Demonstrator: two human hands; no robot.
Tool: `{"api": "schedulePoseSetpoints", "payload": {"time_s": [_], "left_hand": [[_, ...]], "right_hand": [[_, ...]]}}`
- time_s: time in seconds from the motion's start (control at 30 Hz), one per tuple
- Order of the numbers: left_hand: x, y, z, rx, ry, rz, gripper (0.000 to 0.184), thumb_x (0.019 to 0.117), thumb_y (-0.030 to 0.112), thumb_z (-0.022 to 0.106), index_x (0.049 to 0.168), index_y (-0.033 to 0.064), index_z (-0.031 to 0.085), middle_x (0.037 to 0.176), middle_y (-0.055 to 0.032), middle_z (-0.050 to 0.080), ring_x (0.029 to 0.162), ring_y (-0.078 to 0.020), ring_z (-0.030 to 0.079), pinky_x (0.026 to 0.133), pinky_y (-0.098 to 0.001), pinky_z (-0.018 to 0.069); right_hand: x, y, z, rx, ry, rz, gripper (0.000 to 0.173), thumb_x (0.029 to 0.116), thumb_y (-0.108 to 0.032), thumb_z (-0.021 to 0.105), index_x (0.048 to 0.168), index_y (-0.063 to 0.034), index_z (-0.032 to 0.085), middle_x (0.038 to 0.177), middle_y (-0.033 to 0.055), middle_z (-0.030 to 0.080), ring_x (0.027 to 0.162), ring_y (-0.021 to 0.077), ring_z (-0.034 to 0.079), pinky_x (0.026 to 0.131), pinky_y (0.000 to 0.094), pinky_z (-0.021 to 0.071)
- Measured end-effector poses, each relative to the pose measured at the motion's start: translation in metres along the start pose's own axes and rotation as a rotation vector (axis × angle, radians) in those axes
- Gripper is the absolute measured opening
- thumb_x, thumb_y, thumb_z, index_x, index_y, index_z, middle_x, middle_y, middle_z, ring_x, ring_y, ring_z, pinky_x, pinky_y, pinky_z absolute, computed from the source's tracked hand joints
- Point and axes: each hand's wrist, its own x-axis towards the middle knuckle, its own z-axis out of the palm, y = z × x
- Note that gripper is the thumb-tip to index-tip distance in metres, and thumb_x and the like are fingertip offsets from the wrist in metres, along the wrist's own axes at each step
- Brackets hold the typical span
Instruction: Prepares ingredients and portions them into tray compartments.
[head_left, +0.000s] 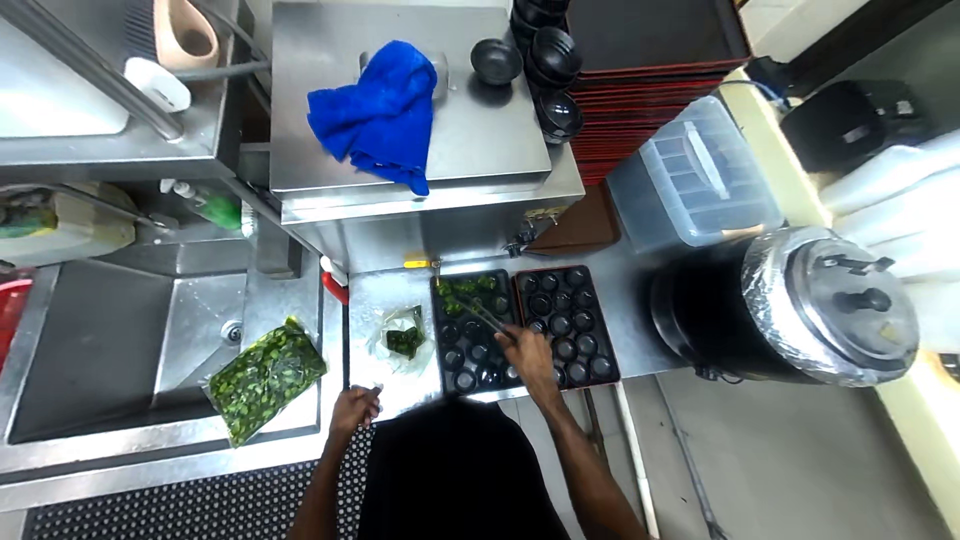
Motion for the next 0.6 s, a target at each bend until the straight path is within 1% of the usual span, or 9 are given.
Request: {"api": "schedulePoseSetpoints", "payload": {"time_s": [0.07,0.13,0.2,0.27,0.33,0.43,0.5,0.53,0.6], "left_hand": [[0.0,-0.001,0.0,-0.001,0.004,-0.003,0.03,0.0998,0.028,0.069,0.092,-0.0014,0.072,0.068,-0.008,0.072,0.046,-0.0133,0.062,0.043,-0.0274,0.0518],[-0.001,-0.002,0.001,0.003,0.01,-0.005,0.031,0.0999,0.029,0.069,0.092,-0.0011,0.072,0.068,-0.0078,0.072,0.047,-0.0134,0.063,0.043,-0.0275,0.0523],[-0.001,-0.003,0.002,0.007,0.02,-0.006,0.032,0.0998,0.031,0.069,0.092,-0.0006,0.073,0.068,-0.0076,0.072,0.048,-0.0136,0.063,0.044,-0.0283,0.0528],[-0.002,-0.004,0.002,0.003,0.031,-0.002,0.033,0.0996,0.032,0.069,0.093,-0.0004,0.072,0.069,-0.0078,0.072,0.048,-0.0139,0.063,0.045,-0.0287,0.0528],[-0.002,-0.004,0.003,-0.001,0.034,0.006,0.033,0.0996,0.032,0.069,0.093,-0.0004,0.072,0.069,-0.0075,0.072,0.048,-0.0134,0.063,0.045,-0.028,0.0527],[-0.001,-0.005,0.003,-0.018,0.029,0.014,0.033,0.0995,0.031,0.069,0.092,-0.0006,0.073,0.069,-0.008,0.072,0.048,-0.0137,0.064,0.044,-0.0278,0.0526],[-0.001,-0.005,0.003,-0.023,0.028,0.009,0.032,0.0996,0.031,0.069,0.092,-0.0004,0.073,0.068,-0.0077,0.072,0.047,-0.0134,0.063,0.044,-0.0276,0.0522],[-0.001,-0.005,0.003,-0.03,0.027,0.007,0.032,0.0997,0.03,0.069,0.092,-0.0006,0.072,0.068,-0.0077,0.072,0.047,-0.0131,0.063,0.044,-0.0274,0.0521],[0.001,-0.006,0.003,-0.04,0.028,0.007,0.031,0.0997,0.029,0.069,0.092,-0.001,0.072,0.068,-0.008,0.072,0.047,-0.013,0.062,0.043,-0.0273,0.0516]], "right_hand": [[0.007,-0.013,0.011,-0.065,-0.03,-0.005,0.041,0.1026,-0.051,0.054,0.133,-0.0285,0.07,0.108,0.0108,0.077,0.101,0.0343,0.073,0.087,0.0575,0.0561],[0.012,-0.017,0.019,-0.132,-0.028,-0.018,0.04,0.1044,-0.049,0.051,0.133,-0.029,0.07,0.108,0.0108,0.077,0.102,0.0346,0.073,0.087,0.0569,0.0562],[0.013,-0.019,0.019,-0.159,-0.009,-0.02,0.037,0.1057,-0.046,0.048,0.129,-0.0307,0.072,0.106,0.0097,0.077,0.101,0.0337,0.073,0.085,0.0566,0.0561],[0.01,-0.016,0.015,-0.141,0.015,-0.021,0.034,0.1055,-0.044,0.049,0.126,-0.0326,0.074,0.103,0.0085,0.078,0.098,0.0326,0.074,0.083,0.0561,0.0565],[0.006,-0.009,0.009,-0.089,0.033,-0.015,0.032,0.1047,-0.044,0.052,0.125,-0.0349,0.075,0.103,0.0061,0.078,0.097,0.0302,0.074,0.083,0.0555,0.0567],[0.0,0.013,0.002,0.122,0.106,-0.035,0.027,0.1018,-0.04,0.061,0.118,-0.0279,0.079,0.102,0.0033,0.079,0.094,0.026,0.075,0.084,0.0555,0.0575],[-0.004,0.033,-0.002,0.273,0.149,-0.024,0.024,0.0999,-0.036,0.067,0.114,-0.0237,0.081,0.1,0.0011,0.08,0.093,0.021,0.075,0.086,0.0536,0.0584],[-0.007,0.044,-0.003,0.309,0.169,-0.004,0.022,0.0991,-0.034,0.068,0.112,-0.0221,0.082,0.099,0.0017,0.08,0.092,0.0207,0.075,0.087,0.0542,0.0583],[-0.009,0.06,-0.006,0.284,0.174,0.078,0.022,0.0994,-0.034,0.068,0.112,-0.0222,0.082,0.101,0.0033,0.08,0.095,0.0235,0.075,0.088,0.0569,0.0569]]}}
